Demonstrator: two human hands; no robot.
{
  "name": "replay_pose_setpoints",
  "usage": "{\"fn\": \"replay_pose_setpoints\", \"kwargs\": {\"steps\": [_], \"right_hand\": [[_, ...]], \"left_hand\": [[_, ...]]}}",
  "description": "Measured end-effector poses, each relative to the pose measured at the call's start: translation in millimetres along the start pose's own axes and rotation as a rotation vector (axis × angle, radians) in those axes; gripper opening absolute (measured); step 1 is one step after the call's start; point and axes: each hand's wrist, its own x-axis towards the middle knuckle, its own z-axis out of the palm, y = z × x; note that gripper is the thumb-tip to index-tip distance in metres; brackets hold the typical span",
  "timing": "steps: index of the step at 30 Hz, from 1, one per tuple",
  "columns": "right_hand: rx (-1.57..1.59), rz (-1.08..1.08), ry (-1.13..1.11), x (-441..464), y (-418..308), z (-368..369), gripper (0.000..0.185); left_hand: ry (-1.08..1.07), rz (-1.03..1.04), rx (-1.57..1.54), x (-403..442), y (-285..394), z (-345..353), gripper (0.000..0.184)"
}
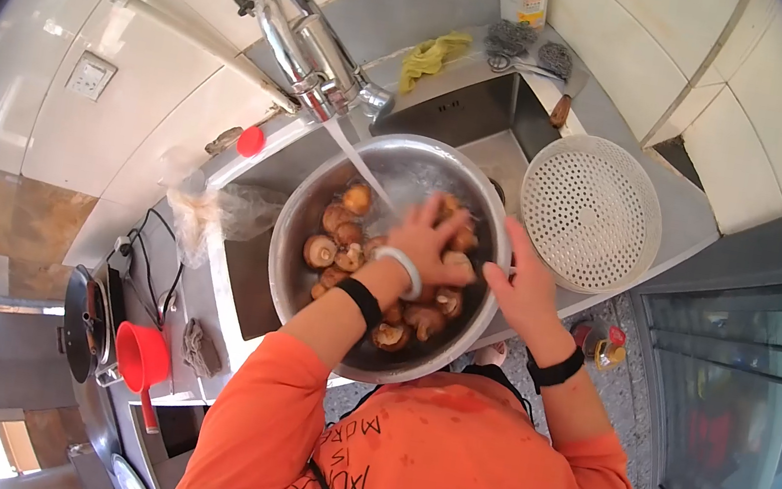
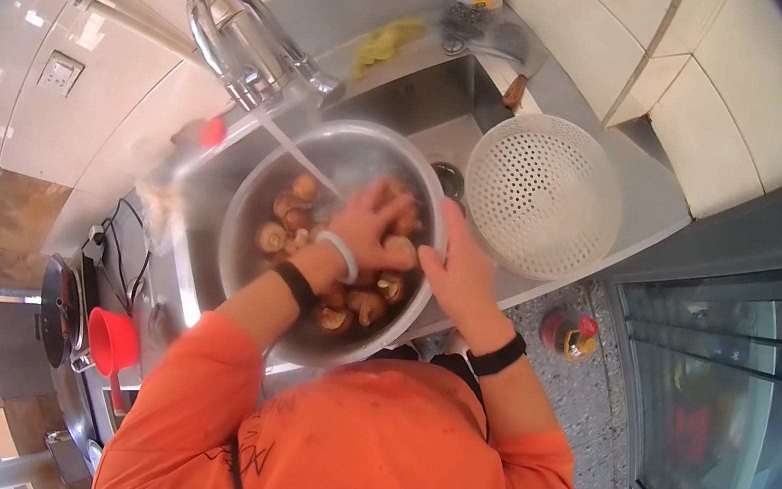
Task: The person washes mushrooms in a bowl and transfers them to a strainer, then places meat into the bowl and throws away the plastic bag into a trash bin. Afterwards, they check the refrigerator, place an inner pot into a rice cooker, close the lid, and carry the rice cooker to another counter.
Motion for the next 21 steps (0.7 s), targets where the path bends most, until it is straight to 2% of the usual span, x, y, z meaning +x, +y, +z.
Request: {"fn": "replay_pose_setpoints", "kwargs": {"steps": [1,3,4,6,7,8,9,10,12,13,14,16,17,18,20,21], "right_hand": [[0.075,0.079,0.009,-4,-1,-5,0.053],[-0.006,0.187,-0.015,-12,10,-26,0.052],[-0.113,0.192,0.069,-15,23,-38,0.052],[-0.351,0.254,0.26,-18,47,-70,0.052],[-0.48,0.308,0.366,-17,52,-86,0.052],[-0.479,0.298,0.363,-13,56,-94,0.052],[-0.61,0.412,0.416,-11,59,-101,0.052],[-0.742,0.525,0.47,-7,63,-108,0.053],[-0.759,0.525,0.476,-3,86,-110,0.053],[-0.774,0.534,0.478,-2,93,-109,0.053],[-0.775,0.533,0.482,-1,97,-110,0.053],[-0.041,0.75,0.363,1,101,-111,0.046],[-0.04,0.749,0.363,0,106,-112,0.046],[-0.006,0.757,0.351,0,113,-114,0.042],[0.03,0.756,0.331,-1,130,-115,0.039],[0.164,0.656,0.451,-3,141,-115,0.038]], "left_hand": [[0.003,-0.012,0.0,-3,1,3,0.071],[-0.101,-0.081,-0.123,-8,-3,11,0.067],[-0.092,-0.088,-0.123,-7,-6,10,0.067],[-0.315,-0.418,-0.325,-6,-13,7,0.06],[-0.307,-0.426,-0.329,-9,-11,4,0.06],[-0.369,-0.287,-0.312,-13,-9,-1,0.058],[-0.433,-0.144,-0.293,-16,-7,-4,0.056],[-0.426,-0.148,-0.296,-16,-9,-3,0.056],[-0.174,-0.358,-0.088,-13,-16,-1,0.057],[-0.277,-0.401,-0.044,-12,-13,-15,0.06],[-0.275,-0.398,-0.044,-15,-10,-21,0.06],[-0.384,-0.123,-0.099,-35,-2,-26,0.061],[-0.356,-0.044,-0.077,-46,0,-23,0.058],[-0.355,-0.049,-0.076,-43,-3,-21,0.058],[-0.615,-0.181,-0.187,-32,-12,-18,0.054],[-0.557,-0.2,-0.184,-32,-14,-18,0.05]]}}
